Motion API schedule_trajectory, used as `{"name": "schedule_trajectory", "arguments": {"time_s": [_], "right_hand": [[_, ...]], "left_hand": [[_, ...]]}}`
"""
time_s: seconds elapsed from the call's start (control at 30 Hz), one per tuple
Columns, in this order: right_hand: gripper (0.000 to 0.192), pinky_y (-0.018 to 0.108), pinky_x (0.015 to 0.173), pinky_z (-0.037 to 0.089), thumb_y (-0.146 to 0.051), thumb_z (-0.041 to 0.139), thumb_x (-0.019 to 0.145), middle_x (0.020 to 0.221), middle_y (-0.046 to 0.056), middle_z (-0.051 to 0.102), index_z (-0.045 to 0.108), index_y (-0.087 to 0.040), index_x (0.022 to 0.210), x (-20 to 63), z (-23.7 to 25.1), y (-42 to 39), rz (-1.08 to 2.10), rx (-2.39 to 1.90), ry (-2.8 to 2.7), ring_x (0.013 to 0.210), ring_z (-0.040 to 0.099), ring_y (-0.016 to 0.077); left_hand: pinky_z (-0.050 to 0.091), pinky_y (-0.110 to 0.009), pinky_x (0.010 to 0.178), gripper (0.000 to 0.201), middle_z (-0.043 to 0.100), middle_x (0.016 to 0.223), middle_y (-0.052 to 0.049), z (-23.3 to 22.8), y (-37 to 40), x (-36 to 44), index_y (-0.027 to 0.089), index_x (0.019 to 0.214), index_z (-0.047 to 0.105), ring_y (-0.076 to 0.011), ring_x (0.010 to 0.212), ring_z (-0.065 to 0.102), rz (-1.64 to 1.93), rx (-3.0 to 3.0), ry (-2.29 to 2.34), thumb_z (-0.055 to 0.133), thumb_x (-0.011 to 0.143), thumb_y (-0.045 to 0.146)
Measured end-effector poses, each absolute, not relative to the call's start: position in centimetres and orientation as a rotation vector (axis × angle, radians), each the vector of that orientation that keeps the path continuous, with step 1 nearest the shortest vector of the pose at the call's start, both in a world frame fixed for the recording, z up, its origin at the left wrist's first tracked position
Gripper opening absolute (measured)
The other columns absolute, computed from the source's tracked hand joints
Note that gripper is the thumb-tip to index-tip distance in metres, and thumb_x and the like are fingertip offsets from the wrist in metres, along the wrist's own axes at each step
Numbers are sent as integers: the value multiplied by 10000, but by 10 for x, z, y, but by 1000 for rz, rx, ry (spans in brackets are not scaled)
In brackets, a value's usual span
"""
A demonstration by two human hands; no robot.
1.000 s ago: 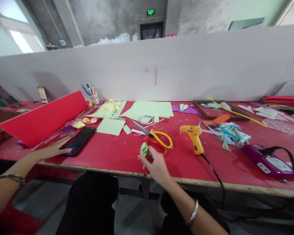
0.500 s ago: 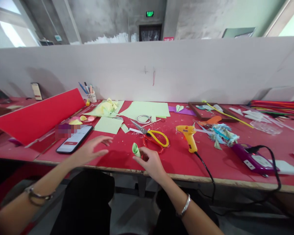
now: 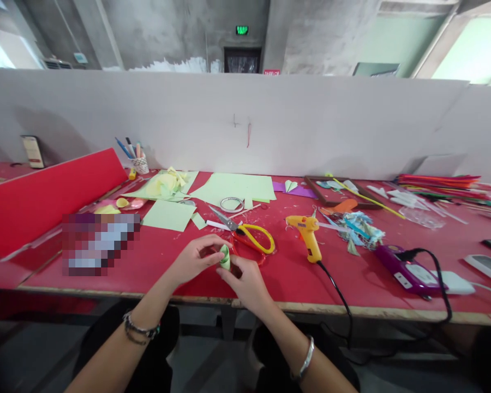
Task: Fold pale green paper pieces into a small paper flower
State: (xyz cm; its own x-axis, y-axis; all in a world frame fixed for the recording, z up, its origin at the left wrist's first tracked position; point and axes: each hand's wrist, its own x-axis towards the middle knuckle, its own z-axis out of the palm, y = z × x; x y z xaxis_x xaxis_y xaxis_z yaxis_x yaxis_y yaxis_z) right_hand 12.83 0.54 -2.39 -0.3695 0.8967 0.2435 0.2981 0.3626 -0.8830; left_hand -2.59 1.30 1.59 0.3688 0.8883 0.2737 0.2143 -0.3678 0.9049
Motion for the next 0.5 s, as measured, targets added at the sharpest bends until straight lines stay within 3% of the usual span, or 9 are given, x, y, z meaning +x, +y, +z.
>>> {"name": "schedule_trajectory", "arguments": {"time_s": [0.27, 0.5], "right_hand": [[160, 197, 463, 319, -264, 531, 751, 526, -27, 499, 542, -148, 642, 127, -22, 4, 976, -1057, -1970, 479, 417, 92], [312, 199, 509, 359, -320, 401, 844, 553, -5, 524, 498, -159, 594, 129, -18, 0, 1065, -956, -2066, 522, 480, 104]], "left_hand": [[424, -247, 677, 191, 550, 776, -30, 10, 7, -36, 131, 785, 574, -134, 734, 516, 963, 1717, 920, 539, 778, 319], [407, -250, 671, 234, 498, 751, -22, 2, 3, -34, 136, 741, 553, -134, 712, 492, 959, 1685, 833, 575, 745, 369]]}}
